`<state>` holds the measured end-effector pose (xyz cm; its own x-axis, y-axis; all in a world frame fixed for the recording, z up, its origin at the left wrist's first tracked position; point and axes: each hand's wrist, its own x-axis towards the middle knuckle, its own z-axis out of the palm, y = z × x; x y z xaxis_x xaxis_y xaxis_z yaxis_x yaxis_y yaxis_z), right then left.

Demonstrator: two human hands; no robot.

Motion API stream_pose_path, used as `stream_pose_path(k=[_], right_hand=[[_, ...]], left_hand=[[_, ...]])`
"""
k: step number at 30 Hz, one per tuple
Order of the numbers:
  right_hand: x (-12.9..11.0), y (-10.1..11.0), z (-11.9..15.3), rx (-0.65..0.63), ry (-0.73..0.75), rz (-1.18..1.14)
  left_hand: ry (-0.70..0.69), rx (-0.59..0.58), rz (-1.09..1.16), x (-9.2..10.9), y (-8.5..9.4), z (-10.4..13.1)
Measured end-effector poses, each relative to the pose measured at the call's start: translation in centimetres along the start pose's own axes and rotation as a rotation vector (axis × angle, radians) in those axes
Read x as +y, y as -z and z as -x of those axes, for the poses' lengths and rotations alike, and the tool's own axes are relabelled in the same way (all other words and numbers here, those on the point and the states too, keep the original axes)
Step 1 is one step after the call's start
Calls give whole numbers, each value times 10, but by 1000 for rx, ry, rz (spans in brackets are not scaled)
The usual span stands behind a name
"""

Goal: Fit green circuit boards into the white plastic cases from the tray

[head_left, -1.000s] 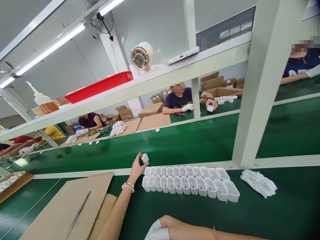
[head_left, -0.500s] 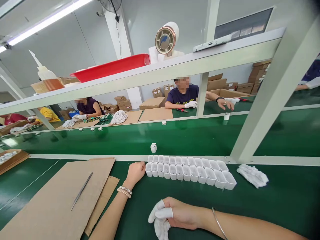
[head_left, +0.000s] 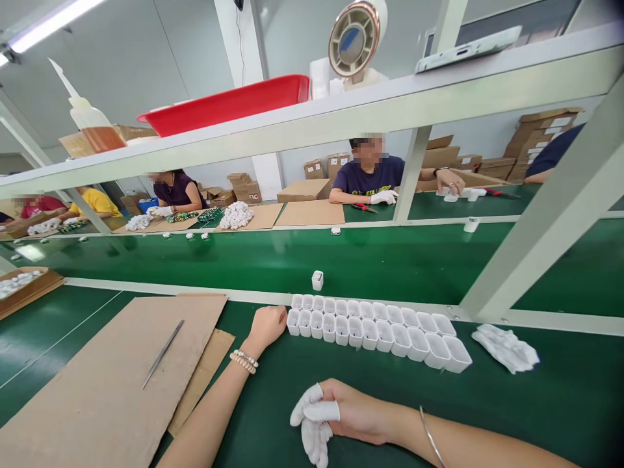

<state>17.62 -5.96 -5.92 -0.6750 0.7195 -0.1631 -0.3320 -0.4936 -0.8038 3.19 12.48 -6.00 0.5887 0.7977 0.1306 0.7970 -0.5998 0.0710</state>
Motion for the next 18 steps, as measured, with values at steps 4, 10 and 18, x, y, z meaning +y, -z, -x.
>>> stream_pose_path(k=[4,10,18], right_hand=[[-3,-1,0,18,-30,4],[-2,-2,-1,85,-76,9],[5,0,-3,124,-69,63]], left_hand=[[-5,7,-8,-1,-1,-1],[-6,8,-9,-1,-2,-1],[13,-1,-24,0,-1,1]])
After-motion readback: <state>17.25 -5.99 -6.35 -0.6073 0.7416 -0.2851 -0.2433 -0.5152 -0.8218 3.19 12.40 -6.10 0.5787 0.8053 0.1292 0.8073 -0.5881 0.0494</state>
